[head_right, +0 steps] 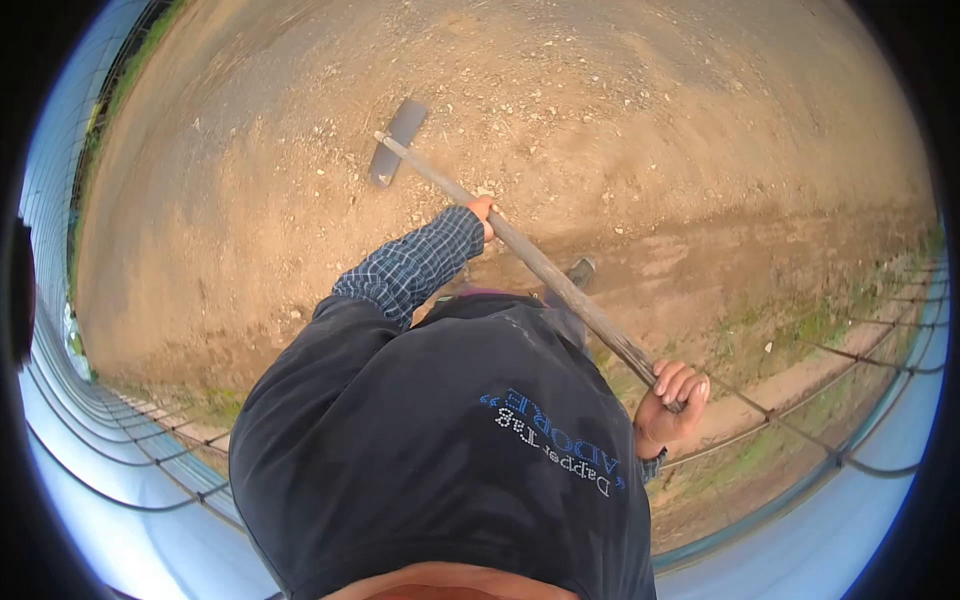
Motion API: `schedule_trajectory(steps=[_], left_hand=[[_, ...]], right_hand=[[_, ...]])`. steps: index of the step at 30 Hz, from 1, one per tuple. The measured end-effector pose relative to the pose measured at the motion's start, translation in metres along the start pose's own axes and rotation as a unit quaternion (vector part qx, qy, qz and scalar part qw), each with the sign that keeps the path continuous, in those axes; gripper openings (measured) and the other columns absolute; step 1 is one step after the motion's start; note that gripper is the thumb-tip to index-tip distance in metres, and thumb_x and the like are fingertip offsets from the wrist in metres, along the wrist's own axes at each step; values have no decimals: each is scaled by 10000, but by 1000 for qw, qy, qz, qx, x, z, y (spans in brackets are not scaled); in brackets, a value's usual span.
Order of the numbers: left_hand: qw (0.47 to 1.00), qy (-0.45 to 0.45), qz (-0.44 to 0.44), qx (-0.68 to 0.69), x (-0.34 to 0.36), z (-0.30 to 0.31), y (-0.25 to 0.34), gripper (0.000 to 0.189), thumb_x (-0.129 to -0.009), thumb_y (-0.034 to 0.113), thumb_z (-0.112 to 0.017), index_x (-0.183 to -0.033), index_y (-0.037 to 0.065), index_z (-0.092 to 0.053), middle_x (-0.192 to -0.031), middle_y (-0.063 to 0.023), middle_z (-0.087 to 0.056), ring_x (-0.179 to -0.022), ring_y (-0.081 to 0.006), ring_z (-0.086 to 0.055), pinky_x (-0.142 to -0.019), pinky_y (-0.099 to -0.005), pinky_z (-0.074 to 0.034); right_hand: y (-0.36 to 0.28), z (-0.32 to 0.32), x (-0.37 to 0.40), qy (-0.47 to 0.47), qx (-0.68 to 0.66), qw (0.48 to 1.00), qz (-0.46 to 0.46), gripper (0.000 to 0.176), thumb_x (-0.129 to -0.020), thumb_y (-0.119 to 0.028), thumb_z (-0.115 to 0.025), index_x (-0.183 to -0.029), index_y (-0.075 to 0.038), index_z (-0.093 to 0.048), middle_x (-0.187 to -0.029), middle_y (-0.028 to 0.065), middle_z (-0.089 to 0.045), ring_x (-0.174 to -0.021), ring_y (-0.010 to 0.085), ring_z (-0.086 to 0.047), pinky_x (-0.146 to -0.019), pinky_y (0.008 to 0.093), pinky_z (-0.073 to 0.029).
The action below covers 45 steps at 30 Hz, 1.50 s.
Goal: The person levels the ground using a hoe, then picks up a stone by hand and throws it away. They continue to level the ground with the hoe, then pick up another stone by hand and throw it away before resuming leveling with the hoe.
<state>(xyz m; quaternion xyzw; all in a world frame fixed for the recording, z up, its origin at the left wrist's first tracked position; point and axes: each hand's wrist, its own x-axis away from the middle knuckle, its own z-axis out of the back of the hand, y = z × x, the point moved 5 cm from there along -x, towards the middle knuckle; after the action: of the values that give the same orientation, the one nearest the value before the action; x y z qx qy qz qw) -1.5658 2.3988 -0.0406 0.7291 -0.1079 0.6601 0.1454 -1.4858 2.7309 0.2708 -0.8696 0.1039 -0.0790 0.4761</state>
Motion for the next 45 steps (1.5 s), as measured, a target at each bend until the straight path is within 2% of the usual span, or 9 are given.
schedule_trajectory(steps=[6,11,19,26,31,32,36,40,45], left_hand=[[996,-32,80,30,19,-53,-185,87,-843,60,-448,-764,51,-411,-663,-92,-434,-574,-220,-443,-556,-384,-443],[990,-18,100,98,67,-89,-242,95,-844,63,-444,-759,44,-406,-684,-99,-438,-608,-235,-447,-594,-393,-448],[978,-52,22,203,14,-39,-169,171,-801,90,-524,-698,62,-391,-654,-73,-406,-563,-220,-420,-599,-379,-444],[984,91,5,152,0,50,-59,191,-824,156,-489,-685,87,-378,-541,-26,-362,-486,-178,-420,-613,-382,-486],[988,67,52,128,40,-36,-138,137,-805,74,-456,-707,70,-359,-577,-29,-356,-522,-182,-397,-590,-345,-438],[966,10,119,229,-5,-43,-165,111,-783,65,-456,-726,65,-361,-606,-48,-384,-541,-202,-414,-591,-374,-436],[972,-102,122,175,71,-96,-208,67,-766,62,-448,-744,49,-386,-654,-75,-412,-566,-223,-428,-606,-402,-441],[969,-117,147,163,61,-98,-198,63,-769,75,-462,-747,41,-414,-658,-92,-415,-611,-248,-439,-626,-408,-447],[983,-33,14,182,40,-57,-134,170,-834,97,-453,-686,72,-372,-582,-63,-385,-548,-217,-410,-600,-373,-445]], right_hand=[[-126,85,-102,-29,65,997,-19,338,-916,-203,-404,-594,-140,-321,-489,-9,-325,-481,110,-339,-576,288,-334],[-174,119,-179,-138,-2,990,-24,341,-932,-191,-408,-601,-141,-341,-492,-15,-339,-485,107,-349,-573,278,-331],[-77,93,-209,-110,-50,987,-104,338,-901,-205,-436,-585,-139,-338,-483,-20,-343,-472,109,-358,-557,287,-330],[21,22,-152,-179,-4,965,-190,297,-892,-180,-412,-614,-109,-337,-520,18,-356,-521,156,-379,-613,339,-354],[-58,46,-197,-150,45,980,-122,333,-910,-209,-414,-595,-129,-340,-504,-8,-348,-488,123,-366,-565,309,-344],[-81,49,-205,-162,50,981,-91,342,-914,-211,-412,-588,-135,-343,-491,-15,-346,-465,113,-352,-540,289,-336],[-146,59,-230,-193,7,981,1,349,-920,-204,-412,-580,-148,-353,-464,-28,-354,-418,92,-331,-483,240,-310],[-151,53,-229,-181,-20,983,3,340,-916,-191,-413,-585,-153,-346,-465,-29,-349,-427,88,-331,-482,249,-304],[-84,36,-205,-188,-10,980,-62,318,-919,-189,-416,-613,-128,-357,-485,-19,-337,-465,103,-340,-547,279,-327]])
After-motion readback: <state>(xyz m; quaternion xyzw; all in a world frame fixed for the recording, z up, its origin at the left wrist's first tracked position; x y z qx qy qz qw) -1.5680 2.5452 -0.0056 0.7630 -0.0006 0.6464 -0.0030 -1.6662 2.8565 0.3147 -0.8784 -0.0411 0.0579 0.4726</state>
